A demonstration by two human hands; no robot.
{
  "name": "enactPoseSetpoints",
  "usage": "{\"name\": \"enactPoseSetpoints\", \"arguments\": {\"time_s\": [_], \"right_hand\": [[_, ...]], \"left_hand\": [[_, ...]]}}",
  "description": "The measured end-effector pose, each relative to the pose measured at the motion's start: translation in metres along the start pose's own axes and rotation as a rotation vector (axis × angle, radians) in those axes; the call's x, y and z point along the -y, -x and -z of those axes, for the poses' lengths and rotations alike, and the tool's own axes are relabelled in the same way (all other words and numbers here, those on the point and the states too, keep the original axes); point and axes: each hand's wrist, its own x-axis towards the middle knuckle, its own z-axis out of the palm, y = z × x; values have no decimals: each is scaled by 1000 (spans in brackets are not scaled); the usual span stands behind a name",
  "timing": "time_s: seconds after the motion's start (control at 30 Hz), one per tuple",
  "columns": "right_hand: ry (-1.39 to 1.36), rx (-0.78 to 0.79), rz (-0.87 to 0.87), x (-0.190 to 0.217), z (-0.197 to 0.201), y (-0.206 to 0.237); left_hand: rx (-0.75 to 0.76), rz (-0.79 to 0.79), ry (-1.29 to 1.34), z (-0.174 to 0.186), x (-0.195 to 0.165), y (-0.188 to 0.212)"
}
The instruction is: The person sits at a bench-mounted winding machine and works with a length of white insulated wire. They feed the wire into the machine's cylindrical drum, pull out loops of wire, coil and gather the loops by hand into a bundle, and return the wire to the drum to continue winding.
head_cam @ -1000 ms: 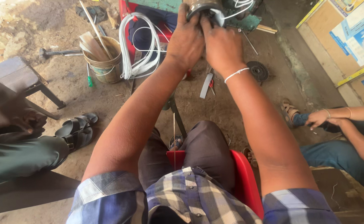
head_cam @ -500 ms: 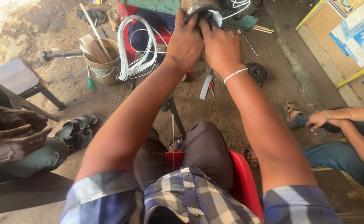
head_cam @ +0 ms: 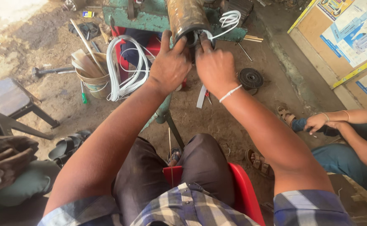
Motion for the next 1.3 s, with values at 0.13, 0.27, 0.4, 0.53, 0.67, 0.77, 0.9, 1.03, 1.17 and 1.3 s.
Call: {"name": "enactPoseSetpoints", "arguments": {"time_s": [0.13, 0.27, 0.4, 0.53, 0.67, 0.77, 0.9, 1.03, 1.17, 1.3], "right_hand": [[-129, -39, -28, 8, 4, 2], [-203, 60, -45, 11, 1, -7], [-212, 124, -18, 12, -1, -8], [-200, 61, -30, 21, -3, 2], [-243, -41, -46, 26, -2, 6], [-230, -64, -63, 27, 2, -2], [-167, -3, -77, 33, 6, -13], [-215, 3, -63, 33, 2, -9], [-244, 25, -20, 28, -3, -4], [-241, 63, -10, 29, 4, -10]], "left_hand": [[-22, -22, -95, 3, 4, 3], [15, -29, -92, 10, 11, -2], [61, -3, -29, 19, 13, -4], [131, -17, -166, 32, 5, 16], [-12, -17, -271, 44, 1, 40], [19, 6, -266, 42, 6, 32], [144, 7, -204, 24, 14, 3], [58, -16, -142, 6, 19, 4], [78, -94, -46, -10, 26, 9], [56, -50, -102, 0, 23, 5]]}}
